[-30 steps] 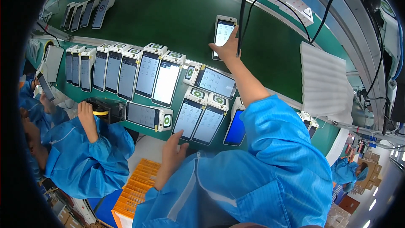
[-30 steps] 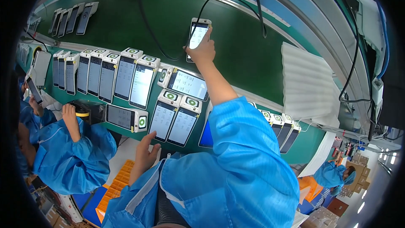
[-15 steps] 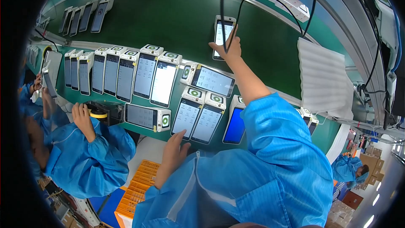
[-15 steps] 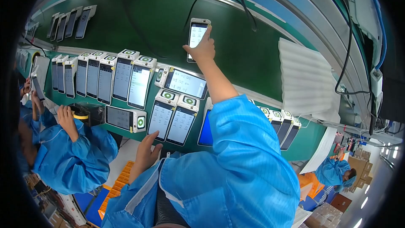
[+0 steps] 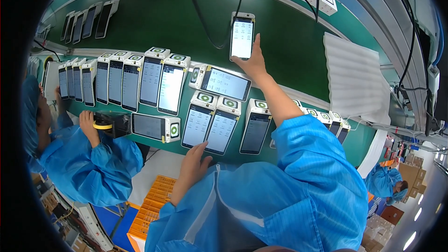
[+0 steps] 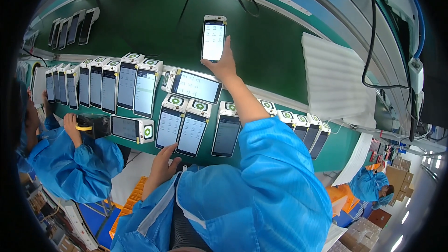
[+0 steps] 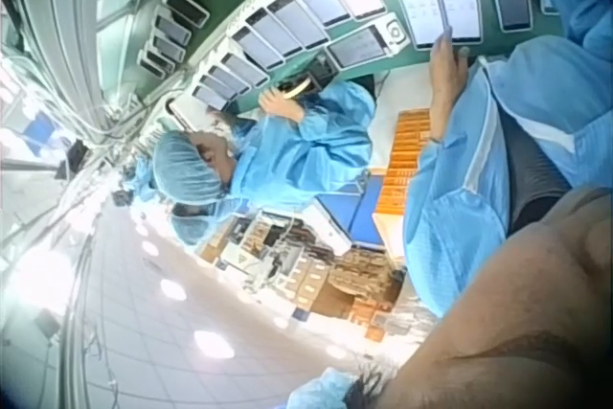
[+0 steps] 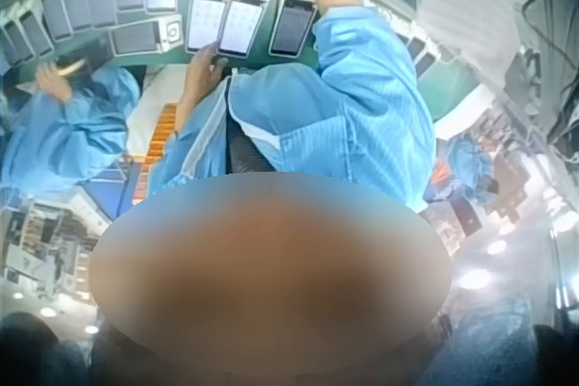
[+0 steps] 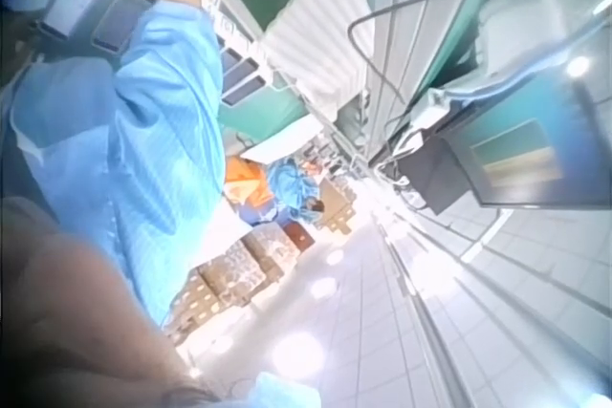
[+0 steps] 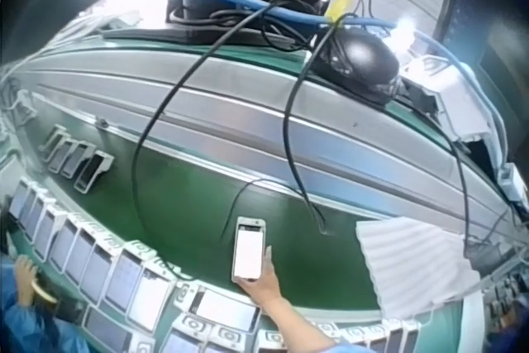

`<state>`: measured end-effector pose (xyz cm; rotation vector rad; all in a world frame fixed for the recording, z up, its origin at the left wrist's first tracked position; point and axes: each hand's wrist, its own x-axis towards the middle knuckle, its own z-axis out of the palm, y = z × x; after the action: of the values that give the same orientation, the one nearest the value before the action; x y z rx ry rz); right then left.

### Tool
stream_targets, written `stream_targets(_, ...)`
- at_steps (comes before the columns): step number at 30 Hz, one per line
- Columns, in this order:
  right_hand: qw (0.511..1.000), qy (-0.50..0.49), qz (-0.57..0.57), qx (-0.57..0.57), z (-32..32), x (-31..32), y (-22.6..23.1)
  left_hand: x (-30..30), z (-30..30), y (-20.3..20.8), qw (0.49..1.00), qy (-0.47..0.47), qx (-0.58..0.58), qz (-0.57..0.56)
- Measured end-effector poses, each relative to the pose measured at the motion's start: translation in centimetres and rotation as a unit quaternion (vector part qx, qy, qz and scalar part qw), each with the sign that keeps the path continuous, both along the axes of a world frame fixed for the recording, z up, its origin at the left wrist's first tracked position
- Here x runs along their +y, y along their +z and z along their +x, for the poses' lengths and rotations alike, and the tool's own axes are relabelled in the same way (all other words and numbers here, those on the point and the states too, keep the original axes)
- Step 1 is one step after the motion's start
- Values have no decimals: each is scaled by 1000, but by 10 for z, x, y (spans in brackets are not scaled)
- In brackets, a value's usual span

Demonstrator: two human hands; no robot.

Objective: The person inspects and tests multiple handheld electronic devices by hand on an electronics factory assembly line.

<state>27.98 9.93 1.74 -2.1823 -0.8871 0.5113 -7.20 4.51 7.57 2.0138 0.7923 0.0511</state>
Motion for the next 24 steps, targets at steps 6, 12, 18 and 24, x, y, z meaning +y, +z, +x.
stream_targets(6, 1000, 24, 3, 2, 5, -7, 2, -5, 6, 0, 1000, -8, 7, 0)
stream_targets(12, 992, 81, -15, -94, 14, -17, -11, -9, 5, -2, 1000, -10, 13, -2)
stream_targets(18, 989, 92, -38, -106, 18, -21, -12, -18, -18, -7, 999, -2, 42, -22)
stream_targets(24, 981, 101, -105, -128, 20, -25, 1, -44, -84, -34, 987, 44, 124, -90)
